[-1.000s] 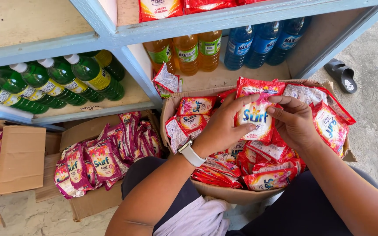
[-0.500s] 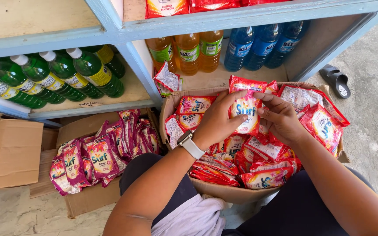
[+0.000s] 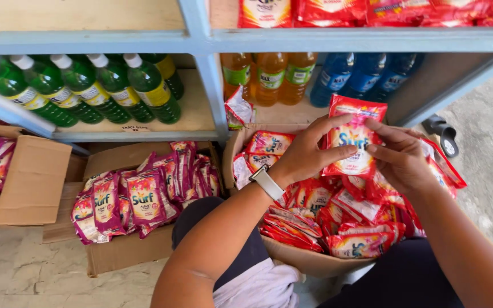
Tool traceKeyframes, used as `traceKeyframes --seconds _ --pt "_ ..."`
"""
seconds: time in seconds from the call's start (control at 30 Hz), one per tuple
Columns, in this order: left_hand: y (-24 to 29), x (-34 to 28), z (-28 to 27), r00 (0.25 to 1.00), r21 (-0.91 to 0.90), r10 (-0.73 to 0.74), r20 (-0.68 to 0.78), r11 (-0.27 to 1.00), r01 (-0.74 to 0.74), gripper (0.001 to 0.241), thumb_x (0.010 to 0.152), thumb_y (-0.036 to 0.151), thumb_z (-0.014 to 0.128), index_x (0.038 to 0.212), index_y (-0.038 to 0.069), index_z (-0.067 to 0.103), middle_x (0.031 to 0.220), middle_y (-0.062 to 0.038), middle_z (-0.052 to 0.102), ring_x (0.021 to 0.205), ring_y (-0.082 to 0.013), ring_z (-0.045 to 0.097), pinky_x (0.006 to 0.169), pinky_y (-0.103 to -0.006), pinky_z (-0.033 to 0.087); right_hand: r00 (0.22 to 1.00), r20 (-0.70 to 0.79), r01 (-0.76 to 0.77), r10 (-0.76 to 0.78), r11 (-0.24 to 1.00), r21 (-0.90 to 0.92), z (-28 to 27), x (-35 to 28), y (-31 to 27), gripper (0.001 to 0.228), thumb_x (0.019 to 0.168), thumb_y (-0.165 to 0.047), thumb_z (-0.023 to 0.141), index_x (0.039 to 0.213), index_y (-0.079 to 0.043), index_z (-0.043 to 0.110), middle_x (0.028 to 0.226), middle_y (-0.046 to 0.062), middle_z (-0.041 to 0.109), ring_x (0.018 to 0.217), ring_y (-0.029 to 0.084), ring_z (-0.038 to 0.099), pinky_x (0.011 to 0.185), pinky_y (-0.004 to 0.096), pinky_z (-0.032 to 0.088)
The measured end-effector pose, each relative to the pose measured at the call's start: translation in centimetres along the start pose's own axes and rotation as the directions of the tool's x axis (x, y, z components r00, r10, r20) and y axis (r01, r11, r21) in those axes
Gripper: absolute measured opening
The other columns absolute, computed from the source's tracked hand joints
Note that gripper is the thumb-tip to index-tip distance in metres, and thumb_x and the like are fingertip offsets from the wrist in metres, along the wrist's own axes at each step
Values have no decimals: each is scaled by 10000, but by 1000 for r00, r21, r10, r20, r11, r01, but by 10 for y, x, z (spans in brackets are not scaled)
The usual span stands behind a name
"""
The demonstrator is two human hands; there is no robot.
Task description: Arranging detergent packets from a box onto a retail shelf.
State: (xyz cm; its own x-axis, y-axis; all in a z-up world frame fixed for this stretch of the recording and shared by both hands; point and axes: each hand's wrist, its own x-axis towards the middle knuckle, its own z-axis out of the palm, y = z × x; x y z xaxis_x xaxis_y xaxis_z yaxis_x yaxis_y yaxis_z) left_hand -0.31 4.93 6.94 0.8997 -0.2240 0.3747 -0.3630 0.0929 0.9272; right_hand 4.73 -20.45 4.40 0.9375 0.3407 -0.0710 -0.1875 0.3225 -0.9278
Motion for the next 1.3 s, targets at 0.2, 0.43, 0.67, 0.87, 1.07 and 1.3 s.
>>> traceKeyframes --seconds 0.2,0.43,0.67,0.87,1.07,1.3 --pt "23 13 -44 992 -465 115 -59 876 -129 725 1001 201 754 1631 105 409 1609 -128 424 1432 -218 533 1217 -375 458 993 30 120 -117 983 -142 85 33 -76 443 932 150 623 1349 2 661 1303 171 682 1155 256 675 988 401 577" --pt "52 12 -80 945 -583 88 -315 767 -266 827 977 178 690 1669 171 237 1636 -116 411 1272 -245 636 987 -376 585 942 223 304 -252 922 -241 177 105 -137 436 963 133 638 1381 10 656 1331 152 694 1188 233 707 1027 361 632" --pt "52 13 -108 889 -561 80 -452 749 -352 757 1016 86 653 1676 114 282 1622 -125 446 1366 -254 576 1108 -364 525 965 209 238 -156 858 -455 225 148 -137 445 928 64 717 1352 -70 703 1212 109 748 1018 184 754 848 335 657" --pt "32 21 -118 829 -341 236 -508 829 -444 681 1023 -75 645 1632 74 379 1724 -83 319 1453 -272 530 1186 -382 488 965 202 246 -165 830 -500 226 182 -126 452 909 35 748 1341 -96 713 1187 90 763 960 162 764 805 308 671" --pt "26 23 -121 837 -305 250 -487 849 -431 693 1011 -71 638 1629 72 357 1800 -42 134 1605 -263 327 1265 -409 365 955 192 296 -226 703 -647 224 226 -122 414 897 -9 800 1295 -79 709 1182 62 752 868 143 726 675 272 596" --pt "18 28 -121 875 -393 196 -444 834 -386 847 987 -15 677 1681 99 204 1797 -53 107 1661 -263 157 1319 -497 227 887 302 427 -349 370 -825 211 264 -116 467 886 -104 849 1314 -45 671 1191 107 724 955 208 738 749 323 603"
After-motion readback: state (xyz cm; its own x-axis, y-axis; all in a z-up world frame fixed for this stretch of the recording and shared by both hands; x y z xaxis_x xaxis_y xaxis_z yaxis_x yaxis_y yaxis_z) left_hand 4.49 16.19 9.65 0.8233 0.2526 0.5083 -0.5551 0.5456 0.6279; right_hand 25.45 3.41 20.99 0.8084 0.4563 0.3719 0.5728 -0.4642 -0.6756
